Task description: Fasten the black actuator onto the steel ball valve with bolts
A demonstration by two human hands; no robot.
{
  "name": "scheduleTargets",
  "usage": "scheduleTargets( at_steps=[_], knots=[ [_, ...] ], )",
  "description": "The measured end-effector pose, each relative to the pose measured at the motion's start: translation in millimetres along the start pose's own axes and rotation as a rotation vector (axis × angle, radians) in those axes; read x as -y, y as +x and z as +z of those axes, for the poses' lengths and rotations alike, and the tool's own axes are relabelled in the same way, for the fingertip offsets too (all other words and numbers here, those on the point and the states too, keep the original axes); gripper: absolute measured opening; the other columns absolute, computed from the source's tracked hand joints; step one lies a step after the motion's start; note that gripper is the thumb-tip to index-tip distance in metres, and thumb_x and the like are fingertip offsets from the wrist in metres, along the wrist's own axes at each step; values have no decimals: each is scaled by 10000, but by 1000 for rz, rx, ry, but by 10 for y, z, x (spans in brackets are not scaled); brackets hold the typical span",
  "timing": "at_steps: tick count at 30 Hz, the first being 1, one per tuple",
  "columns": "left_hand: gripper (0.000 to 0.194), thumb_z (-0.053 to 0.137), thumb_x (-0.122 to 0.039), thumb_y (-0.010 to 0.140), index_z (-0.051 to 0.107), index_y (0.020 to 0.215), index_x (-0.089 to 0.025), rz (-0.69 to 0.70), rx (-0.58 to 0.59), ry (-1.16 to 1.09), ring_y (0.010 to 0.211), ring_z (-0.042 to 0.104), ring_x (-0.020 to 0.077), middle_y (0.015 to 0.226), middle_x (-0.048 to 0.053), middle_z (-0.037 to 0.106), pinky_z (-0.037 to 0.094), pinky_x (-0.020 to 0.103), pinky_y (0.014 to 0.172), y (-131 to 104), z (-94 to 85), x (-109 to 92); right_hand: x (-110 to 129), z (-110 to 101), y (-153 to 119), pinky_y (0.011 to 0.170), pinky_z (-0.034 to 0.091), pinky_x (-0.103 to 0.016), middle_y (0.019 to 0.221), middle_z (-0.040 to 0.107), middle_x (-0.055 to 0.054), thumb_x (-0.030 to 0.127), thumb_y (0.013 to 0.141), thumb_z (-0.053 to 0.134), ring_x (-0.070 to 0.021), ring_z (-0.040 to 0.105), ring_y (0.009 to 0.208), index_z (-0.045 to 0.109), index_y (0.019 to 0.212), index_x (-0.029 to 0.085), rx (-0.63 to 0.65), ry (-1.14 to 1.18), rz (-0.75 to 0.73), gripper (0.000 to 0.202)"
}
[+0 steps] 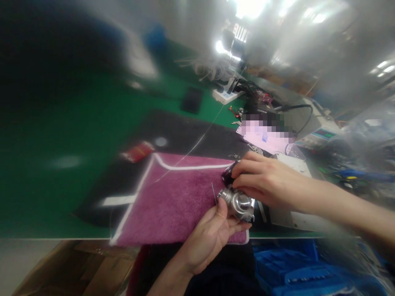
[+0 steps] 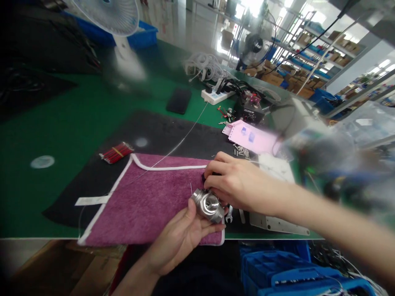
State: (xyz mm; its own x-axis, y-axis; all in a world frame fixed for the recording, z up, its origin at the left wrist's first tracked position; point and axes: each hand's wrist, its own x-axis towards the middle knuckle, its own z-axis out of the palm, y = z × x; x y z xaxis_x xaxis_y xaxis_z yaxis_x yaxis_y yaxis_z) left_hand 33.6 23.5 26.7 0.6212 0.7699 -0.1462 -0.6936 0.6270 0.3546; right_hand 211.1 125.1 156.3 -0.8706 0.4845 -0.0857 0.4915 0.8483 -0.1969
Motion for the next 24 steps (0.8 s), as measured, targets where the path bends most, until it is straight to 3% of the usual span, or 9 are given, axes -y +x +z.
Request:
scheduleTargets(
  at_steps=[4,7,12,18,24],
  knots=[
    [555,383,-515,1095,590,1412,-110,-2,-9,-2,1385,540,369,1419,219,626,390,603,1175,-7,-14,3,52,-3,-22,904,541,-417,1262,604,-110,192,987,624,-263,562,1121,725,1150,227,-25,-34,67,194],
    [546,370,-488,1106,588,1415,-94,0,-9,-4,1380,541,371,1430,227,615,391,599,1173,-5,-10,10,24,-76,-35,920,537,-367,1247,605,-92,188,1005,582,-222,584,1099,714,1137,223,-22,49,83,191],
    [552,379,-487,1103,618,1380,-73,-2,-24,-5,1353,559,371,1415,246,618,410,581,1153,3,-16,34,-391,-203,5,919,508,-359,1113,670,-99,226,1016,550,-231,625,1043,718,1085,188,-119,-41,236,185],
    [551,403,-505,1093,626,1386,-96,7,-17,6,1359,556,366,1442,241,601,415,568,1152,0,-47,47,-1012,97,203,858,519,-324,1005,733,-78,236,984,631,-203,683,910,758,1057,176,92,-89,406,158],
    [553,383,-490,1101,609,1399,-83,11,-6,2,1333,577,352,1451,243,600,425,552,1141,3,-46,41,-1148,384,340,898,576,-394,1039,709,-52,384,1016,665,-186,684,942,697,1094,151,249,-94,447,247]
  ],
)
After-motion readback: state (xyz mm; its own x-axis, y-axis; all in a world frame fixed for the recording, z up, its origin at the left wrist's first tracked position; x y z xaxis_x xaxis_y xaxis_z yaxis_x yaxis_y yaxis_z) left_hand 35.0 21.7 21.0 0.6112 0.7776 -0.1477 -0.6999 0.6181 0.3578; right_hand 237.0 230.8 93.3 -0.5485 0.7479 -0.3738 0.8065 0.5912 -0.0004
